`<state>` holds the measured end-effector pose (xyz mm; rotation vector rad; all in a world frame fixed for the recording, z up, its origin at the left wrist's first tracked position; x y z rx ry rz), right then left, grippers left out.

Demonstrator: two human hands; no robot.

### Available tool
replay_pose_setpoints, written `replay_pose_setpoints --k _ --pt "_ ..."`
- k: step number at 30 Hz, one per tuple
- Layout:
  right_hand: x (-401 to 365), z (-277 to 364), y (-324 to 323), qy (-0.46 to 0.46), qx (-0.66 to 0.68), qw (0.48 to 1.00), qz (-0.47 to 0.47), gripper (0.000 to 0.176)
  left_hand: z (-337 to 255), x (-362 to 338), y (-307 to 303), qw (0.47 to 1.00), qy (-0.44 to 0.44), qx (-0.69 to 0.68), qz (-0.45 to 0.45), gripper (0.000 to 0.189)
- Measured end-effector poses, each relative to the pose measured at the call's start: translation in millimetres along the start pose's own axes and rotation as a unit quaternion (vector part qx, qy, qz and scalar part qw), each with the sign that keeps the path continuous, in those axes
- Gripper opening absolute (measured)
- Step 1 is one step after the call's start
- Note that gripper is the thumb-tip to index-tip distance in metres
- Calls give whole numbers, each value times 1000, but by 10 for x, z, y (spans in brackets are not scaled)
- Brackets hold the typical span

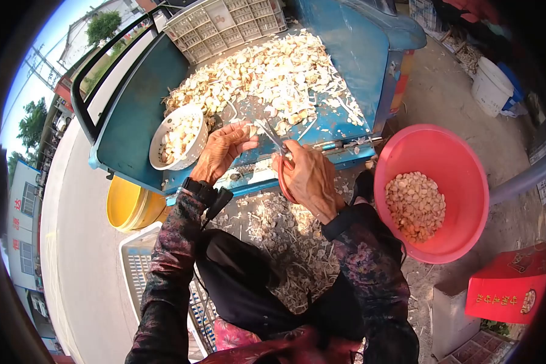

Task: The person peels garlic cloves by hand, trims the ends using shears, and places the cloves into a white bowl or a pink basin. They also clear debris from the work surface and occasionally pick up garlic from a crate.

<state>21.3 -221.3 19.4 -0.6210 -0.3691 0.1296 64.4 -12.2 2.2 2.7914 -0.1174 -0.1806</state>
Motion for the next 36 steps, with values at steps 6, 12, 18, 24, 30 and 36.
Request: replay_pose_setpoints --k 6,12,18,24,30,36 --pt "-78 3 87 -74 -59 995 -33 40 48 -190 199 998 -27 -36 34 22" --pt "-57 15 71 -65 -61 996 -25 29 74 -184 199 999 -28 -3 16 15" --pt "-47 103 62 -7 -64 996 62 27 90 -209 149 999 -38 10 18 13" --pt "-43 -37 187 36 107 987 113 32 138 -229 92 997 -70 7 7 19" --pt "-87 19 169 226 383 874 194 34 106 -205 88 997 -54 -9 46 22" --pt "8 -84 43 230 383 885 130 33 71 -256 137 996 -52 -42 57 26"
Point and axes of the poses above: each hand's wrist, its own x-axis towards the middle knuckle, its own y-axis out of the palm, z = x × y, the point moved 4 cm from there along x, towards the middle knuckle
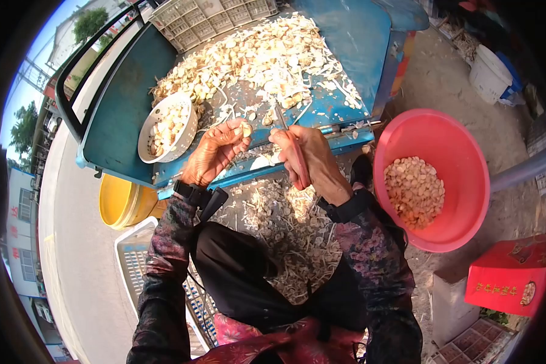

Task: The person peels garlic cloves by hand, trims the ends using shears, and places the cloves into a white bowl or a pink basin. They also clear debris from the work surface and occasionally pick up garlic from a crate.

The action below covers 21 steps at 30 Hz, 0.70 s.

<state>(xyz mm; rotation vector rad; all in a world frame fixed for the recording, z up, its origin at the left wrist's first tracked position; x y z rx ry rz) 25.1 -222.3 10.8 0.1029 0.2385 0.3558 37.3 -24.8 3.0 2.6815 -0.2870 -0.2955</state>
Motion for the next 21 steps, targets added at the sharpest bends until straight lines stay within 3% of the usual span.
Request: replay_pose_setpoints --k 1,2,3,5,7,9,10,11,12,13,15,17,19,21 --pt "51 -23 -57 -24 -80 995 -48 33 -4 8 -15 999 15 -32 2 27" --pt "111 -44 -116 -76 -242 964 -76 35 -12 24 -32 999 15 -31 2 27" --pt "85 -26 -110 -77 -241 964 -76 35 -14 55 -63 997 -10 -76 -18 26" --pt "-27 120 -83 -148 -357 914 -123 36 -4 137 -112 991 -37 -119 -37 25" --pt "-63 162 -90 -133 -381 905 -131 35 28 236 -275 985 -25 139 -103 22" --pt "-49 168 -113 -152 -368 907 -139 36 95 403 -322 981 -17 180 -74 21" --pt "-40 153 -114 -152 -368 907 -139 36 84 479 -226 930 56 349 -99 24" --pt "-31 132 -124 -154 -369 905 -143 36 76 546 -109 846 127 504 -119 27" --pt "-28 129 -136 -156 -371 904 -146 36 107 621 -42 805 147 565 -107 29" --pt "-34 146 -138 -157 -373 903 -147 36 147 694 -7 806 149 563 -107 29" --pt "-54 148 -123 -130 -396 898 -140 36 214 783 75 704 113 691 -118 26" --pt "-32 109 -123 -152 -393 896 -138 36 192 770 116 701 96 699 -105 26" --pt "-25 108 -117 -173 -399 888 -151 36 228 753 103 726 137 673 -21 29" --pt "-20 97 -108 -176 -402 886 -149 35 213 659 122 712 157 683 -42 31"
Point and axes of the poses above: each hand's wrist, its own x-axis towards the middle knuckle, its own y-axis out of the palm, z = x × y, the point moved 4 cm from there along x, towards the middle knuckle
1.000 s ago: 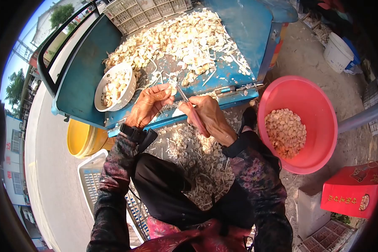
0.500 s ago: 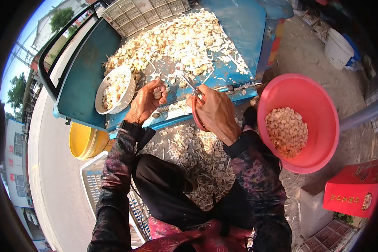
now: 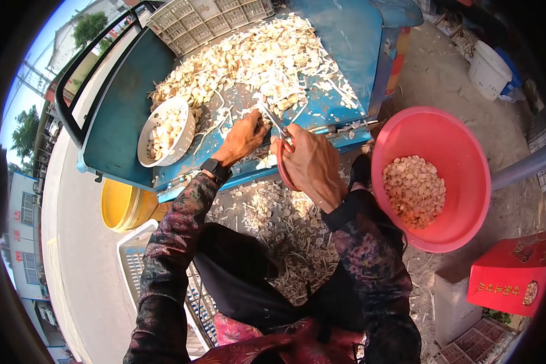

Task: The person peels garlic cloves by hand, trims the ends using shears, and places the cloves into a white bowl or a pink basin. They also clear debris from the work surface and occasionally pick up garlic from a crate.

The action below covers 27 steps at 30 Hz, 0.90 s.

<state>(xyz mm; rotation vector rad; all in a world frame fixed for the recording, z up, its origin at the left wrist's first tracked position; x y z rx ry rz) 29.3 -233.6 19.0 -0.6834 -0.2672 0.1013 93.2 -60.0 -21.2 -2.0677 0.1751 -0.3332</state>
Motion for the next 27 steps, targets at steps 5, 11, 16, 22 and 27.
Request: replay_pose_setpoints --k 5,11,16,22,27 --pt "-25 2 68 4 -18 999 32 33 207 -164 -64 920 -150 -362 30 27" --pt "-80 49 170 -79 -26 996 -40 29 -168 -330 -85 714 -223 -664 -17 13" --pt "-119 -20 172 -100 -127 985 -59 29 -123 -403 -50 688 -210 -689 -95 8" --pt "-76 9 120 -51 -85 994 -54 30 116 -438 72 571 -246 -772 -132 13" --pt "-130 40 286 -66 -120 991 -6 29 -156 -399 67 565 -237 -783 -108 12"
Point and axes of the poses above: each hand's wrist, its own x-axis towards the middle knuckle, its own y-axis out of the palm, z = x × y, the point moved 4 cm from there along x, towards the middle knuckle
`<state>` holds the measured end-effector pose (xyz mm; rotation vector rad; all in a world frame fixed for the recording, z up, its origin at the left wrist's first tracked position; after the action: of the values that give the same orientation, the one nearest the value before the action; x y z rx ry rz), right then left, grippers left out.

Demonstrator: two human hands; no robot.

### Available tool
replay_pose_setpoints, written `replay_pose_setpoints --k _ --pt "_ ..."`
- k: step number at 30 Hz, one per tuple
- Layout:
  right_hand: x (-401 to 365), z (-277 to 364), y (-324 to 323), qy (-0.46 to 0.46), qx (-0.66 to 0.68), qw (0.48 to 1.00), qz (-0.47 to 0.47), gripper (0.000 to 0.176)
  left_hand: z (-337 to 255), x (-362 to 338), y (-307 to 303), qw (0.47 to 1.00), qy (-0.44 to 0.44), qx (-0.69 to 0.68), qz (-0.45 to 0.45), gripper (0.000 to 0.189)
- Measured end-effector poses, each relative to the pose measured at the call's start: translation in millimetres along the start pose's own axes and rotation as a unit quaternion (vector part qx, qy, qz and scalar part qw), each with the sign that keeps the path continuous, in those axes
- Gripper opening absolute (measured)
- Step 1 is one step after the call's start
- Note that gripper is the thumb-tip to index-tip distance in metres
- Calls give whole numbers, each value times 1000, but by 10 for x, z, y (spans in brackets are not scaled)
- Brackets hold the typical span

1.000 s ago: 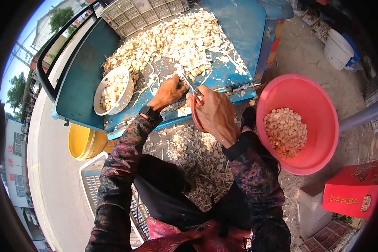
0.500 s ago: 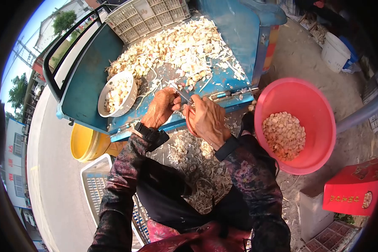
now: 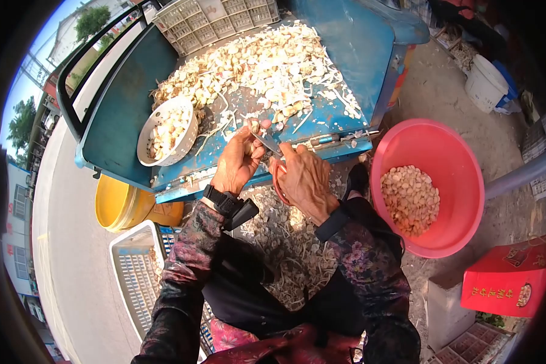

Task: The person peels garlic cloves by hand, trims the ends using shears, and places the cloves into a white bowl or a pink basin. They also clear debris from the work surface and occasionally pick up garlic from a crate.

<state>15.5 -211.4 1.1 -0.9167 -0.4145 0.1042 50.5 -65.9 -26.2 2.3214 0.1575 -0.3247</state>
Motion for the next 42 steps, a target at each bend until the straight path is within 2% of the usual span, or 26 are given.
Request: replay_pose_setpoints --k 5,7,9,11,14,17,21,25,27,29,30,31,33,35,36,38,40,41,42 --pt "30 -40 -27 16 -5 1000 7 30 34 -89 74 1000 -11 25 2 12" --pt "31 -36 -44 16 -5 1000 7 30 8 -158 113 999 1 41 -16 11" --pt "25 -25 -39 15 -4 1000 6 30 -21 -148 97 996 62 55 17 12" --pt "6 3 -40 -19 -20 999 -26 31 7 -91 33 996 66 57 15 12" --pt "13 -61 -2 -14 -11 999 -48 30 30 -122 89 995 72 73 15 13" --pt "32 -37 -71 18 18 1000 -8 31 60 -123 112 991 84 99 20 15" --pt "32 -58 -28 10 50 998 -31 26 44 -108 99 985 100 137 32 17" --pt "41 -37 -47 27 80 996 12 26 40 -99 53 982 100 162 17 18" --pt "51 -47 -36 28 92 995 22 28 52 -100 56 986 94 137 19 18" --pt "68 -62 -31 28 198 980 24 32 72 -121 57 989 79 124 21 17" --pt "79 -67 -41 28 198 980 24 32 73 -134 48 991 65 111 21 17" --pt "92 -87 -69 48 221 974 16 33 44 -138 48 991 66 111 20 17" --pt "138 -120 -154 68 244 967 7 34 -4 -105 28 999 7 35 -9 19" --pt "181 -196 -309 123 307 943 -42 34 -142 -18 -50 999 28 45 7 21" --pt "188 -211 -375 144 327 933 -45 36 -176 -13 -13 999 13 48 -17 20" --pt "200 -274 -393 145 335 929 -53 36 -195 75 -26 998 -3 53 -40 20" --pt "200 -286 -429 144 353 923 -55 37 -141 300 -102 976 11 214 23 22" --pt "193 -282 -441 144 353 923 -55 37 -121 404 -118 976 11 214 23 22" --pt "191 -280 -449 143 355 922 -54 36 -139 483 -66 925 63 374 21 21"
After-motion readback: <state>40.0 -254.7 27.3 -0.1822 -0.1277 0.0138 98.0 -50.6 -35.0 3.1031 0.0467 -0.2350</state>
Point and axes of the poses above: each hand's wrist, its own x-axis towards the middle knuckle, its own y-axis out of the palm, z = x × y, the point moved 4 cm from there along x, towards the middle knuckle
